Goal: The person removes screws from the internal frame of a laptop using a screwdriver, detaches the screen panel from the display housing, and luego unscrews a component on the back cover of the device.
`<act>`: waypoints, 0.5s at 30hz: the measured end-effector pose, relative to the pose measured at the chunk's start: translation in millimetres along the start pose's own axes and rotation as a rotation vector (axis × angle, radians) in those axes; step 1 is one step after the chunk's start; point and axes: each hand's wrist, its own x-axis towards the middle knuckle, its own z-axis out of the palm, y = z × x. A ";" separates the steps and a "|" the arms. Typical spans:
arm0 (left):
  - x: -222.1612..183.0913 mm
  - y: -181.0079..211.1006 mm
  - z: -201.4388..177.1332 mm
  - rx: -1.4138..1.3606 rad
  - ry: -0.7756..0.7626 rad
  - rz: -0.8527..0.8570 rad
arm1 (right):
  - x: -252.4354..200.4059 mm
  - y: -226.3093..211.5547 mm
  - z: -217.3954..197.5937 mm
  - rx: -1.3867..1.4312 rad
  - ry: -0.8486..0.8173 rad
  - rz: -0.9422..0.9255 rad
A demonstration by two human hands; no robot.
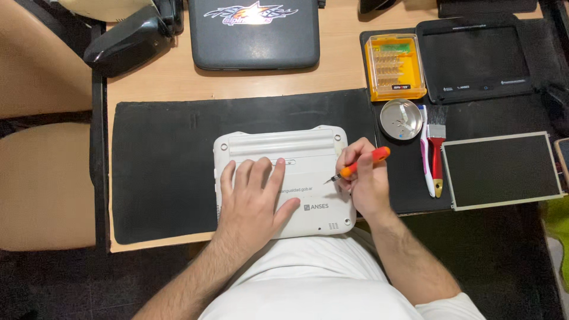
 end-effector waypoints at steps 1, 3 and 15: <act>1.3 1.3 -2.2 -0.001 -0.003 -0.001 | 0.2 1.4 -0.1 0.001 0.000 0.003; 2.4 5.0 -6.2 0.018 -0.052 0.028 | -1.7 4.3 -0.8 -0.041 0.018 -0.022; 3.8 15.5 -5.1 0.027 -0.073 0.065 | -2.7 9.0 -6.9 -0.089 -0.046 -0.056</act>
